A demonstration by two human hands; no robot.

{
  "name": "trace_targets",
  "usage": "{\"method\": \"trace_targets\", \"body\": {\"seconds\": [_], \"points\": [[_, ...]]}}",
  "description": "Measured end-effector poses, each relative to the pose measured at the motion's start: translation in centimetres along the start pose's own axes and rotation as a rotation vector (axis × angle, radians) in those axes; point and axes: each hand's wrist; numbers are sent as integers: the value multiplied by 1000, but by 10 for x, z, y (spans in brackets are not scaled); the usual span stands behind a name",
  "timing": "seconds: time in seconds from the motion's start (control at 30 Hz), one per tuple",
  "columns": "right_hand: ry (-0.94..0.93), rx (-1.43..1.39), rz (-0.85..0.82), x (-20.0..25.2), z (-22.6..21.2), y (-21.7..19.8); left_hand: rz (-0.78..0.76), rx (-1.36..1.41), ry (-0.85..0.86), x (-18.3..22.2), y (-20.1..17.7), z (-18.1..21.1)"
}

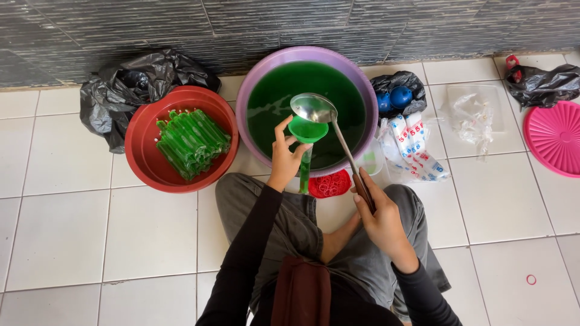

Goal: Filling small plastic tubes with green liquid using a ladle and funnel and sealing them with rubber bands.

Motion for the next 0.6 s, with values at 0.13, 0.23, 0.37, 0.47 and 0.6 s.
{"method": "trace_targets", "body": {"seconds": [0.13,0.23,0.37,0.47,0.6], "points": [[-52,39,45,5,7,3,-4,41,-21,2,0,-4],[28,-102,63,9,20,7,-12,39,-24,4,0,5],[55,-250,60,12,34,6,-63,22,-50,4,5,9],[-70,72,98,13,35,0,-76,19,-63,4,14,5],[-68,117,145,18,38,-1,-45,62,-112,4,24,13]]}}
Point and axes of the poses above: each hand's wrist, its own x-axis away from the middle knuckle, its own y-axis out of the palm, z = x × y, and after that the axes turned 3 degrees about -y, right-handed
